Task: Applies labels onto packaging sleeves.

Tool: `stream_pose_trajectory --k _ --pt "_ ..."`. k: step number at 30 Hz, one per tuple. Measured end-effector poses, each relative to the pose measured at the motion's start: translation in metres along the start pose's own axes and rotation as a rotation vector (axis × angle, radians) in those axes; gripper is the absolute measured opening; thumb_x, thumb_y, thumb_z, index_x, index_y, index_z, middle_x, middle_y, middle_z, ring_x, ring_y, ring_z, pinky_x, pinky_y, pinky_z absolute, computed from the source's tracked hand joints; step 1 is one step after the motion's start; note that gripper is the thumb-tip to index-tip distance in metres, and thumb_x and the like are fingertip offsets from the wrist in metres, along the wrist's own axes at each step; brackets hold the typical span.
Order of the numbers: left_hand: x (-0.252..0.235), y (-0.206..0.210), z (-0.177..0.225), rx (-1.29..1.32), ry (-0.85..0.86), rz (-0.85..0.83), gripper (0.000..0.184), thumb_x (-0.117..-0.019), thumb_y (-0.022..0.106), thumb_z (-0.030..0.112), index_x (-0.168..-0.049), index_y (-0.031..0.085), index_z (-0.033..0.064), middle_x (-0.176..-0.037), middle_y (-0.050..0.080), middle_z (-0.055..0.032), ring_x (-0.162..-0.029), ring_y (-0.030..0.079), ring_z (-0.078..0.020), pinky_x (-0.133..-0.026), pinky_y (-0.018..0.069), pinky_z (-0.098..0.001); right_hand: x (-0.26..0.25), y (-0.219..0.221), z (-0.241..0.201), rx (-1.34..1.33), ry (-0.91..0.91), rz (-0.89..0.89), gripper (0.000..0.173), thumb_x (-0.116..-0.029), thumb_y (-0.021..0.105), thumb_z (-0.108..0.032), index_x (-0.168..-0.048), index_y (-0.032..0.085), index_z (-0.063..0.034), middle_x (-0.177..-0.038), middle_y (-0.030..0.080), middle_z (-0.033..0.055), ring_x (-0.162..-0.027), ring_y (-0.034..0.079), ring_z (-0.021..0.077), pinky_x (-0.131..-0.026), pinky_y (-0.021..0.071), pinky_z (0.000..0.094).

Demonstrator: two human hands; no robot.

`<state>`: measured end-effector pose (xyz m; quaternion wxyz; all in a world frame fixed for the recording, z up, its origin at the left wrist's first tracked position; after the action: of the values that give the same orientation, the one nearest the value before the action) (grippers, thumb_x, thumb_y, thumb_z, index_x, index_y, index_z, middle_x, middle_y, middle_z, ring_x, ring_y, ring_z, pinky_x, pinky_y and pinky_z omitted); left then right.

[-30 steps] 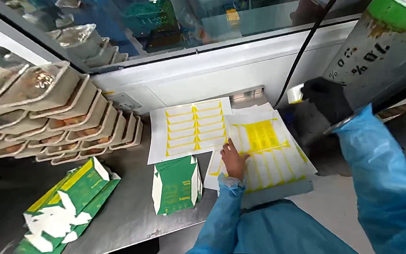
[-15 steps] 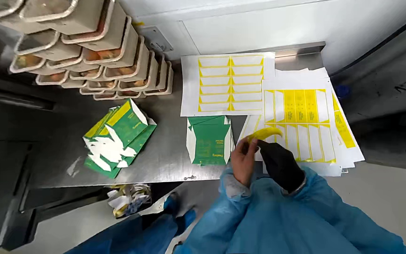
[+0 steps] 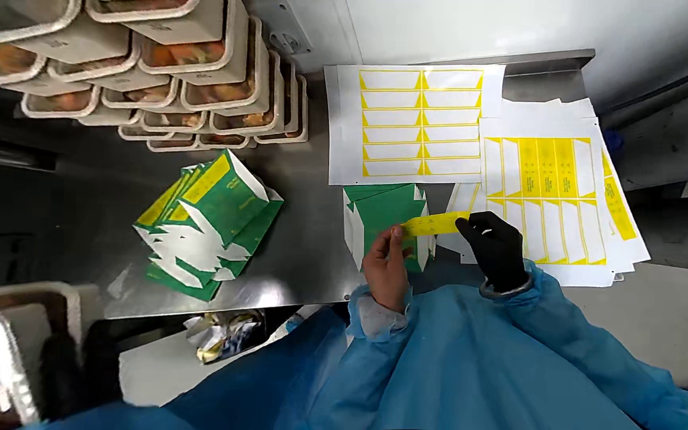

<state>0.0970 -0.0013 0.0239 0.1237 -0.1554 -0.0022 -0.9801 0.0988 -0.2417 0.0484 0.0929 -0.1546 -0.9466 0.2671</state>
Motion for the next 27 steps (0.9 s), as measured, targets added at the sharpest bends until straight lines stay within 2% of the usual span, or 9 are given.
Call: stream_pose_trajectory --k 4,6,9,10,12,14,17,22,27 --pt "-0.028 -0.033 0.005 -0.212 0.193 0.091 0.021 -0.1009 0.067 0.025 -0.114 0.076 0.0122 -0.133 0.062 -0.0065 -0.110 0.066 -0.0164 -0.091 0.0602 -0.0368 0.006 0.033 -0.007 -0.047 0.051 -0.066 0.016 -0.0948 0.073 -0.034 -0.094 0.077 -0.0189 -0.078 0.072 -0.0043 -0.061 0.062 0.0097 -0.053 0.0514 0.0319" --pt "-0.047 -0.048 0.001 -0.312 0.223 0.116 0.019 -0.0994 0.069 0.025 -0.111 0.078 0.0135 -0.126 0.061 -0.0088 -0.112 0.062 -0.0146 -0.095 0.0559 -0.0330 0.001 0.051 -0.004 -0.036 0.064 -0.087 0.018 -0.0937 0.074 -0.036 -0.094 0.078 -0.0181 -0.078 0.072 -0.0033 -0.064 0.064 0.0107 -0.057 0.0529 0.0346" --pt "-0.075 -0.060 -0.019 -0.428 0.165 0.089 0.026 -0.1019 0.066 0.027 -0.120 0.075 0.0110 -0.107 0.074 -0.0080 -0.094 0.070 -0.0152 -0.087 0.0584 -0.0377 -0.015 0.086 0.008 -0.035 0.155 -0.124 0.021 -0.0906 0.077 -0.037 -0.091 0.080 -0.0155 -0.080 0.075 -0.0024 -0.070 0.069 0.0093 -0.066 0.0581 0.0374" --pt "-0.083 -0.062 -0.026 -0.438 0.123 0.073 0.033 -0.1015 0.067 0.027 -0.129 0.070 0.0093 -0.105 0.074 -0.0104 -0.090 0.071 -0.0186 -0.085 0.0587 -0.0408 -0.020 0.095 0.013 -0.028 0.199 -0.132 0.021 -0.0898 0.078 -0.037 -0.091 0.080 -0.0156 -0.080 0.075 -0.0017 -0.071 0.069 0.0103 -0.068 0.0579 0.0396" --pt "-0.099 -0.066 -0.037 -0.469 0.046 0.068 0.062 -0.0982 0.072 0.029 -0.151 0.046 0.0081 -0.105 0.073 -0.0140 -0.087 0.071 -0.0244 -0.081 0.0600 -0.0458 -0.031 0.110 0.026 0.007 0.267 -0.151 0.022 -0.0879 0.080 -0.038 -0.091 0.080 -0.0168 -0.081 0.076 -0.0010 -0.074 0.070 0.0126 -0.070 0.0576 0.0444" --pt "-0.110 -0.067 -0.045 -0.517 0.023 0.101 0.074 -0.0967 0.073 0.032 -0.155 0.035 0.0096 -0.106 0.072 -0.0128 -0.086 0.070 -0.0258 -0.077 0.0600 -0.0465 -0.039 0.121 0.035 0.052 0.312 -0.179 0.022 -0.0864 0.080 -0.041 -0.090 0.081 -0.0187 -0.082 0.076 -0.0015 -0.076 0.071 0.0139 -0.072 0.0576 0.0467" --pt "-0.115 -0.062 -0.058 -0.546 0.068 0.131 0.065 -0.0975 0.072 0.032 -0.150 0.039 0.0099 -0.106 0.071 -0.0116 -0.091 0.067 -0.0280 -0.079 0.0567 -0.0476 -0.042 0.129 0.043 0.118 0.344 -0.162 0.021 -0.0864 0.080 -0.041 -0.088 0.080 -0.0203 -0.079 0.076 -0.0028 -0.074 0.071 0.0133 -0.070 0.0572 0.0472" --pt "-0.116 -0.056 -0.081 -0.490 0.119 0.162 0.055 -0.0964 0.074 0.031 -0.140 0.047 0.0089 -0.108 0.070 -0.0094 -0.104 0.066 -0.0242 -0.091 0.0560 -0.0440 -0.042 0.135 0.058 0.164 0.392 -0.148 0.022 -0.0874 0.078 -0.040 -0.090 0.079 -0.0186 -0.081 0.076 -0.0014 -0.076 0.071 0.0151 -0.072 0.0570 0.0481" --pt "-0.115 -0.054 -0.081 -0.566 0.143 0.224 0.051 -0.0940 0.077 0.031 -0.133 0.052 0.0099 -0.109 0.071 -0.0064 -0.108 0.064 -0.0243 -0.091 0.0546 -0.0427 -0.045 0.136 0.061 0.166 0.359 -0.110 0.020 -0.0857 0.080 -0.038 -0.085 0.079 -0.0185 -0.076 0.075 -0.0019 -0.070 0.070 0.0136 -0.066 0.0558 0.0463"
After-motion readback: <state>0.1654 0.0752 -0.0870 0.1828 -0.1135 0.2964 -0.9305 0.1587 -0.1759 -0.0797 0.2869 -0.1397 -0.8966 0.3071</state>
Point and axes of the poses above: each hand's wrist, its own x-axis away from the middle knuckle, its own y-axis out of the palm, z = x × y, the point moved 8 cm from there along -x, towards the middle knuckle
